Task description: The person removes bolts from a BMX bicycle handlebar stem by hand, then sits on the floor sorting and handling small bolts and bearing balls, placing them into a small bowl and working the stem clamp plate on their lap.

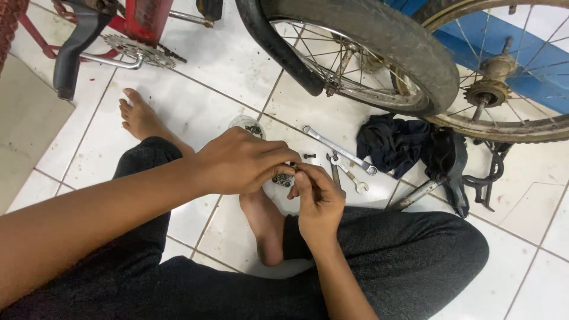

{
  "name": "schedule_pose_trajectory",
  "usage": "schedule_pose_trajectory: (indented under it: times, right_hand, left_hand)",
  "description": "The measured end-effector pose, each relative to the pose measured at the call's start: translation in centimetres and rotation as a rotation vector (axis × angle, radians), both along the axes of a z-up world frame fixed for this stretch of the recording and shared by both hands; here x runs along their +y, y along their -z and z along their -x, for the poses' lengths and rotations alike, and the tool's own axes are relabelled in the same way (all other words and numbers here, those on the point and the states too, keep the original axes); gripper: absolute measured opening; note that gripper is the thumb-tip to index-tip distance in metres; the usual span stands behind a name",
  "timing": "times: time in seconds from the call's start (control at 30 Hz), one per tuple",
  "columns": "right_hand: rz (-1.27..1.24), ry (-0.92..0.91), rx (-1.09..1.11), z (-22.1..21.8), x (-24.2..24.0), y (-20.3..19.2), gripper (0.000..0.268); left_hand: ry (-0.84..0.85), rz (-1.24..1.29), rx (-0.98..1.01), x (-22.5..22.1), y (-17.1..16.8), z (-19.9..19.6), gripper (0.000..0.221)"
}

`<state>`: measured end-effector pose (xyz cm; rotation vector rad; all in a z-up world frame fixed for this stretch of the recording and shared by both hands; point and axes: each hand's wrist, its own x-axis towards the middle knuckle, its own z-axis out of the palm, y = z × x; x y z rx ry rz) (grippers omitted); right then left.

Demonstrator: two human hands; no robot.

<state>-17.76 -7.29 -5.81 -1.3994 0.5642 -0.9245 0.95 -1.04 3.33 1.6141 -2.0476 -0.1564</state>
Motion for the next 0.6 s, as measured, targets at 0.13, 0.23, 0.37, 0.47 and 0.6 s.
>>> schedule_pose_trajectory:
  times: [0.13,0.23,0.37,0.47,0.6]
  right_hand:
    - [-0.096,-0.016,0.004,-0.1,1.0,-0.4,0.020]
    - [-0.206,-0.013,-0.016,-0.6,1.7,-1.0,0.024]
    - [-0.205,0.017,0.007,-1.0,1.9,-4.3,0.020]
    - [0.097,0.080,0.125,-0.7,0.8,-6.3,0.017]
    - [0.451,0.091,0.249,-0.3,0.0,-6.4,0.018]
  left_hand:
    - [0.016,0.043,-0.197,0.4,1.1,-0.4,0.027]
    - [0.049,0.094,-0.224,-0.2,0.3,-0.6,0.031]
    - [0.051,0.112,-0.188,-0.7,-0.2,-0.4,0.028]
    - [0.023,0.044,-0.123,-0.7,-1.1,-0.4,0.029]
    - [-0.065,-0.342,0.315,-0.7,-1.5,-0.1,0.044]
